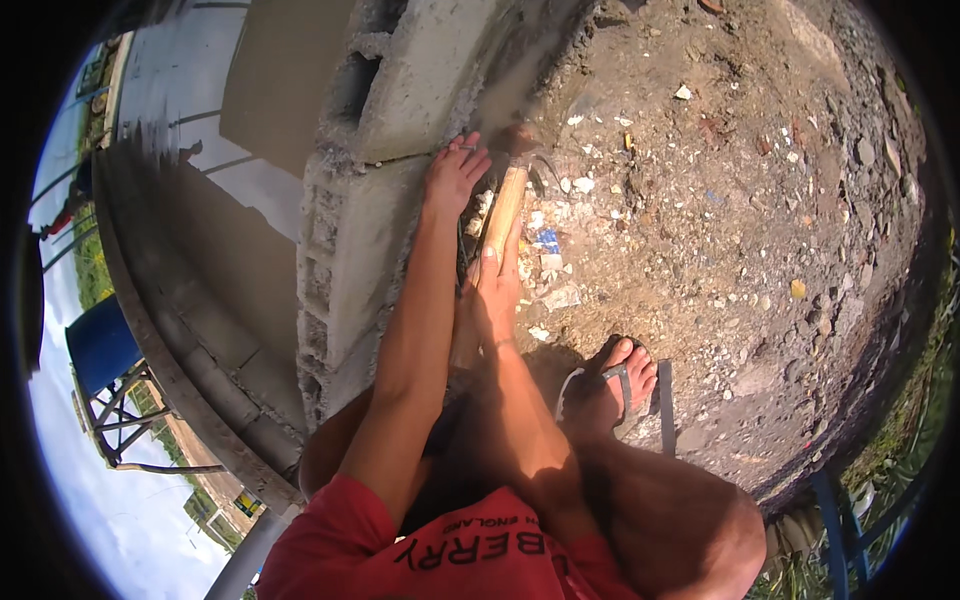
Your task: The person hammers a nail into a concrete wall and applies sealant to a pipe joint by hand.
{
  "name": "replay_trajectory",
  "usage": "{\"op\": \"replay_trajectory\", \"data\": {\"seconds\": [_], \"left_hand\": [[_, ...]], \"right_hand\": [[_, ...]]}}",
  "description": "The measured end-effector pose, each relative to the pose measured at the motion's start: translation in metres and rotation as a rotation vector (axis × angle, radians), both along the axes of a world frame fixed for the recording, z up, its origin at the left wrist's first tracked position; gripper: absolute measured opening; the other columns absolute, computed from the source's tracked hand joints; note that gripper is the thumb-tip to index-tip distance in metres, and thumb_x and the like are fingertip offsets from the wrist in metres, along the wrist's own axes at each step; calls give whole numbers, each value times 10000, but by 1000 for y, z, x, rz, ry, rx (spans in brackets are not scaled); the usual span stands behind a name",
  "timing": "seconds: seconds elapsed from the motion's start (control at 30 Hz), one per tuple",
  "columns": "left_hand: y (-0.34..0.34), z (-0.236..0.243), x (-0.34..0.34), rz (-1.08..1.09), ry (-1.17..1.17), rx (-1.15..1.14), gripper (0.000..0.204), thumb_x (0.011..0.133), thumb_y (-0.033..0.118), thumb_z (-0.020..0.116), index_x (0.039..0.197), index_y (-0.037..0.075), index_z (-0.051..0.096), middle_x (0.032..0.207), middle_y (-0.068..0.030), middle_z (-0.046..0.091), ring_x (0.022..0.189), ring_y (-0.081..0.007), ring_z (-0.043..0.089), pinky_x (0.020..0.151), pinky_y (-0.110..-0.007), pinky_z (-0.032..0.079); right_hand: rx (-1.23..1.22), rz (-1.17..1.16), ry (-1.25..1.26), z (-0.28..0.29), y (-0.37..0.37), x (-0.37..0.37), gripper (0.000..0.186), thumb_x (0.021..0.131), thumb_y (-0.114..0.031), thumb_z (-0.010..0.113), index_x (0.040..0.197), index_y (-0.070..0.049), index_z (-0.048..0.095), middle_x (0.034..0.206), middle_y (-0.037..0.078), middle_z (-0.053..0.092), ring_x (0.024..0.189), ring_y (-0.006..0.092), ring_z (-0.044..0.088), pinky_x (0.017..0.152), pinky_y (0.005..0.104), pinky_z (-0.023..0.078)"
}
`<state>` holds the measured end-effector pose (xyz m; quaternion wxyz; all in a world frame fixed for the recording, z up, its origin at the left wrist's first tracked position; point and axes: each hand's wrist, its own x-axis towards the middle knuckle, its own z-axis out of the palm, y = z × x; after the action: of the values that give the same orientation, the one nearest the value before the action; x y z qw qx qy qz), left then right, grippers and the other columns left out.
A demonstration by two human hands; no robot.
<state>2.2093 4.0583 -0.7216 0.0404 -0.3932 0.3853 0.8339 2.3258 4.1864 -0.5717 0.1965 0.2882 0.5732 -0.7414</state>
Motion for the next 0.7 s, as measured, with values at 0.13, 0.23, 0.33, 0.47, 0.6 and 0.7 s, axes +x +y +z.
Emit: {"op": "replay_trajectory", "data": {"seconds": [0.13,0.23,0.33,0.47,0.6,0.7], "left_hand": [[-5,-6,3,0,-20,-23,258,1024,180,426,1265,87,432,1378,-101,522,1280,-348,448,1030,-516,420],[-5,-10,2,-33,10,-8,281,1032,202,418,1293,98,415,1398,-97,507,1312,-331,404,1053,-520,392],[-1,-11,-1,-3,-6,4,269,1037,209,414,1283,101,415,1400,-88,506,1330,-326,390,1069,-517,378],[-3,-13,0,50,-42,15,250,1038,197,405,1271,105,416,1402,-72,506,1338,-314,382,1075,-507,373],[4,-18,-1,12,-16,18,230,1038,207,414,1252,122,428,1402,-52,509,1336,-299,391,1068,-493,380],[-10,-22,1,34,9,15,216,1037,217,422,1233,129,443,1413,-46,502,1342,-293,389,1075,-485,372]], "right_hand": [[-178,-22,-88,0,12,-3,610,1037,-210,422,1564,-213,114,695,8,497,560,88,465,493,229,427],[-166,-218,-51,11,6,1,601,1036,-206,421,1563,-218,130,695,8,493,572,88,466,501,235,429],[4,-32,35,2,4,2,610,1037,-211,411,1565,-220,105,678,8,482,571,88,471,493,240,425],[-69,83,-48,6,17,-1,619,1034,-191,392,1566,-226,76,667,12,481,521,90,459,460,254,416],[-98,-101,-57,2,8,0,631,1028,-178,405,1566,-222,76,675,17,501,520,94,474,457,259,417],[-29,162,15,-1,9,-9,616,1030,-205,420,1564,-215,113,664,15,501,533,88,481,466,253,423]]}}
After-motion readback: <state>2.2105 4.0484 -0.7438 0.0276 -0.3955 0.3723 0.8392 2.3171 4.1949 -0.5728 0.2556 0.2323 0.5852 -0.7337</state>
